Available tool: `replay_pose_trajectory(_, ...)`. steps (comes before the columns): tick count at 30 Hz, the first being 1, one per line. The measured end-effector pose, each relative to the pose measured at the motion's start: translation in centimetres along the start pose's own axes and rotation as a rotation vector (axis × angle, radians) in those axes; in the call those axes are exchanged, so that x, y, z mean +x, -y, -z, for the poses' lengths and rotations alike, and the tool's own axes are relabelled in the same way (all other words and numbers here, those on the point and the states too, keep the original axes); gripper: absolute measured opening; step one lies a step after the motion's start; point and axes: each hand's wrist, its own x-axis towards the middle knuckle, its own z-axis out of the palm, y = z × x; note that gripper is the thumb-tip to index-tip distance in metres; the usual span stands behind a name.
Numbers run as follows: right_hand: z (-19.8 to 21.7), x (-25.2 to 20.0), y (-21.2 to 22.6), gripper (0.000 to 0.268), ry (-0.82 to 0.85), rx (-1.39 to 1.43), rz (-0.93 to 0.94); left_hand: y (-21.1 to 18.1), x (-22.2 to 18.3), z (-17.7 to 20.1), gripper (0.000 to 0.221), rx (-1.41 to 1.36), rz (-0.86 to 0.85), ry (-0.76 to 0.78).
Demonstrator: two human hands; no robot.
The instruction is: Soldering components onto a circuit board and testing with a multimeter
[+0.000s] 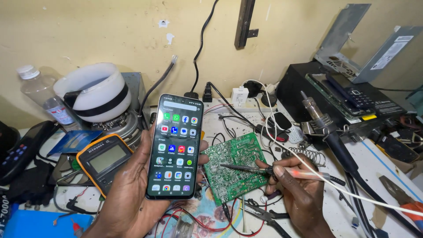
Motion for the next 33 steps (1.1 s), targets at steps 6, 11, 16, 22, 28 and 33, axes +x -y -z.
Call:
replay_pose_trajectory(6, -0.2, 0.1, 0.0, 0.014, -0.014, 0.002, -0.009, -0.8, -0.3, -2.3, 0.073, 0.045, 0.114, -0.293)
replay_pose_trajectory(11, 1.6, -0.2, -1.2, 0.014, -0.090, 0.004, -0.140, -1.2, -0.6, -4.3, 0.069, 0.047, 0.122, -0.465)
replay_pose_trajectory(16, 2.9, -0.6, -1.8, 0.013, -0.130, 0.000, -0.063, -1.5, -1.7, -3.2, 0.065, 0.249, -0.036, -0.411)
replay_pose_trajectory(22, 5.1, 0.3, -4.9, 0.010, -0.102, 0.044, -0.094, -5.0, -6.1, -1.0, 0.068, 0.674, -0.357, -0.511)
replay_pose_trajectory(28, 11.9, 5.0, -6.0, 0.038, 0.215, -0.168, -0.499, -11.9, -13.4, 1.4, 0.053, 1.722, -0.660, -0.882)
replay_pose_trajectory(33, 7.1, 3.1, -4.5, 0.029, 0.097, -0.111, -0.388, -16.4, -17.3, 16.8, 0.053, 2.101, -0.771, -0.983)
